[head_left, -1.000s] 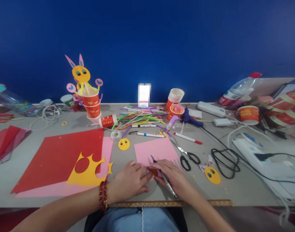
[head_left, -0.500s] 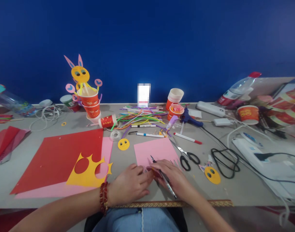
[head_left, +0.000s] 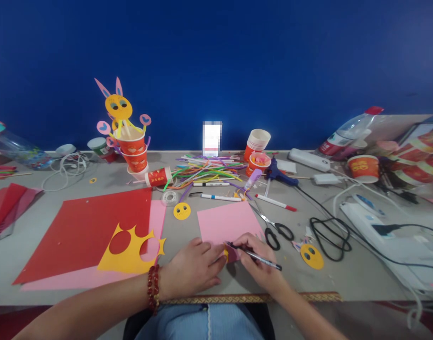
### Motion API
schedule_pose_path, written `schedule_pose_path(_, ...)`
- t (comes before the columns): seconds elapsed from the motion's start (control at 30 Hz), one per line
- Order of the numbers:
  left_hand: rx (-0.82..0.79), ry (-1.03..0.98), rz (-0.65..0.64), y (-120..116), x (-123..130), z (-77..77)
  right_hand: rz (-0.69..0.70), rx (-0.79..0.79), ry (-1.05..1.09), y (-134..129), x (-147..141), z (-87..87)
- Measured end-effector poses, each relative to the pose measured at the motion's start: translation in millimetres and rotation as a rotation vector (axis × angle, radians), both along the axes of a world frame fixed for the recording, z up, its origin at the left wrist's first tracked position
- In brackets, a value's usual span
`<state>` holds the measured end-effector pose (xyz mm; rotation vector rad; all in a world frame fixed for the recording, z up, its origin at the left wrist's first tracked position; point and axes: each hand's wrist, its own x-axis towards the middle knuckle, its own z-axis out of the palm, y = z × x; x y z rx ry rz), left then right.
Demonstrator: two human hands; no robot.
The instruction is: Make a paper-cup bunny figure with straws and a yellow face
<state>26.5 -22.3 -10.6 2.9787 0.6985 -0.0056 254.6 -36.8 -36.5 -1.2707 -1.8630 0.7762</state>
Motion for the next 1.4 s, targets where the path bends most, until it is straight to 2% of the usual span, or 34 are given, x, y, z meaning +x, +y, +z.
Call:
schedule_pose_path(0.87,0.011,0.015,-0.012,-0.6,0.5,-1.4,0.038,0.014,-0.027,1.1,-1.2,-1.4)
schedule_pose_path(1.07,0.009,0.033,-0.005,-0.9,1.9,3.4,0.070,0.035,-0.045,-1.0,0.4,0.0)
schedule_pose_path(1.4,0.030,0.033,-0.022,-0.9,1.6,2.6,0.092,0.056,-0.106,-11.0,0.0,-0.1)
